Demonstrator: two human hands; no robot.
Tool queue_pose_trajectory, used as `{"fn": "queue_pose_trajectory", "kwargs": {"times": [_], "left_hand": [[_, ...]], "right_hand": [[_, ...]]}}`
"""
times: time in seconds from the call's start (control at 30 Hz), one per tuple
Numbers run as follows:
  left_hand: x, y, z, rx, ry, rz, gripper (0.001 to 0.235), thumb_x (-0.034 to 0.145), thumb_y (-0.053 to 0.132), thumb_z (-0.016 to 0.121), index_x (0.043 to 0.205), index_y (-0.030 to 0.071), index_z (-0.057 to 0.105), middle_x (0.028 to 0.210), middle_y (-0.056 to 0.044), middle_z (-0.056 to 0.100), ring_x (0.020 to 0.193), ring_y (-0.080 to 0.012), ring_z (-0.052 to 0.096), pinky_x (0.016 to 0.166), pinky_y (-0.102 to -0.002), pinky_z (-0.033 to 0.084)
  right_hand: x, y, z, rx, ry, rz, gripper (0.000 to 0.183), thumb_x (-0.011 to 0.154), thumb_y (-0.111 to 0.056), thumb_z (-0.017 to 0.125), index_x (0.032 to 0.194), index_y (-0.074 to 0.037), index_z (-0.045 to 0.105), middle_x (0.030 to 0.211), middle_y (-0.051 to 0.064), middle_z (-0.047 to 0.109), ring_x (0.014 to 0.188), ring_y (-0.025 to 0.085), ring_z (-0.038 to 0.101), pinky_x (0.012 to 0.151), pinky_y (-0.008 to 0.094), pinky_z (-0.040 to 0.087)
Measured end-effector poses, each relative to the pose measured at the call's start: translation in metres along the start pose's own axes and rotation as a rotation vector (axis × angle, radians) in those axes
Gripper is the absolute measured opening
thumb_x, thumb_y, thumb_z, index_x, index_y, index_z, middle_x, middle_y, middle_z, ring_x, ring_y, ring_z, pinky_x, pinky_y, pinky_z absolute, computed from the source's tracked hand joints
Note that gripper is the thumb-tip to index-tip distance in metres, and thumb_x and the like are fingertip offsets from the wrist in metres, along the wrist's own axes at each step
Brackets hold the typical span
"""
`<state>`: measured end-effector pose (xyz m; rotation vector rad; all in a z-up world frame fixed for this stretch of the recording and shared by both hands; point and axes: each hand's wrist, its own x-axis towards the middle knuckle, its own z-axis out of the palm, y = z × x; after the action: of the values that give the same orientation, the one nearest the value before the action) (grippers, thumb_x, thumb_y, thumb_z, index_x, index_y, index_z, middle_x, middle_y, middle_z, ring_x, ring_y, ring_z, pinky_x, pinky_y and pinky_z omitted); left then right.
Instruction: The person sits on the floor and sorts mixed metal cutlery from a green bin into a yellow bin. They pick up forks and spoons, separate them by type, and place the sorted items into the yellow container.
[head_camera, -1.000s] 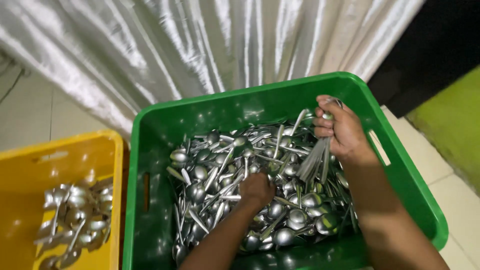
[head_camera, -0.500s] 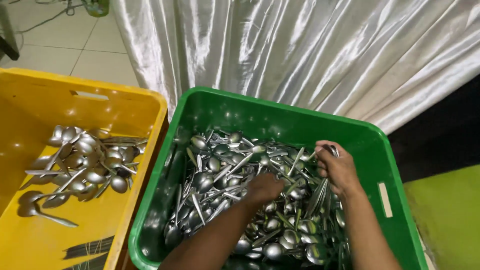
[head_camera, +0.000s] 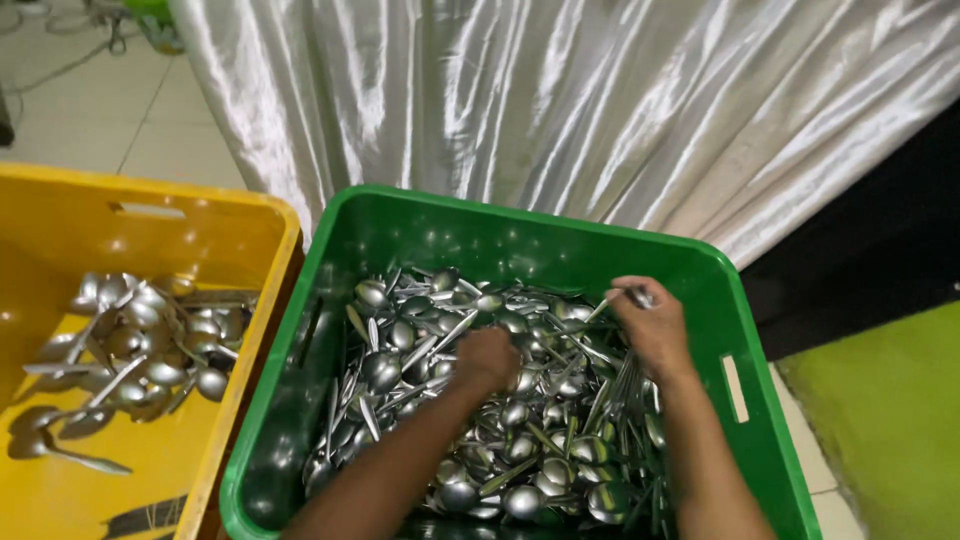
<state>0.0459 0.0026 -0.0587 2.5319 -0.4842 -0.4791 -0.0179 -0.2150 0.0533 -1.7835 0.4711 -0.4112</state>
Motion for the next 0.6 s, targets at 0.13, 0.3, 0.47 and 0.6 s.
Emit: {"fn": "queue_pose_trajectory", "kwargs": {"times": [0.13,0.3,0.47,0.6], "left_hand": [[-0.024,0.005,-0.098,0.339,0.17,0.252,0.025,0.094,0.026,0.06,0.108,0.006,0.069,0.088,-0.019,0.076,0.083,-0.0411,0.076,0.069,-0.055,0.062],[-0.067,0.056,-0.186,0.475,0.035,0.513,0.023,0.094,0.026,0.057,0.109,0.014,0.07,0.098,-0.016,0.077,0.088,-0.044,0.075,0.077,-0.061,0.059],[-0.078,0.114,-0.209,0.326,-0.008,0.565,0.023,0.097,0.034,0.057,0.104,0.017,0.071,0.096,-0.015,0.078,0.087,-0.0456,0.072,0.075,-0.061,0.056],[-0.025,0.099,-0.166,-0.241,0.141,0.443,0.029,0.103,0.035,0.055,0.116,0.014,0.07,0.098,-0.019,0.074,0.091,-0.0412,0.071,0.083,-0.054,0.054]], "right_hand": [[-0.027,-0.011,0.009,-0.256,-0.268,-0.278,0.035,0.082,-0.007,0.078,0.116,-0.009,0.077,0.102,0.019,0.076,0.097,0.032,0.072,0.088,0.04,0.055],[-0.036,-0.017,0.045,-0.083,-0.442,-0.451,0.047,0.072,-0.022,0.093,0.11,-0.002,0.075,0.102,0.022,0.075,0.098,0.036,0.07,0.091,0.047,0.054],[-0.03,-0.01,0.051,-0.036,-0.474,-0.267,0.026,0.083,-0.032,0.085,0.095,-0.012,0.073,0.081,0.007,0.073,0.071,0.021,0.064,0.061,0.039,0.049],[-0.013,-0.034,0.017,0.553,-0.156,-0.064,0.021,0.091,-0.017,0.068,0.111,-0.012,0.067,0.081,0.005,0.066,0.061,0.011,0.057,0.042,0.021,0.042]]}}
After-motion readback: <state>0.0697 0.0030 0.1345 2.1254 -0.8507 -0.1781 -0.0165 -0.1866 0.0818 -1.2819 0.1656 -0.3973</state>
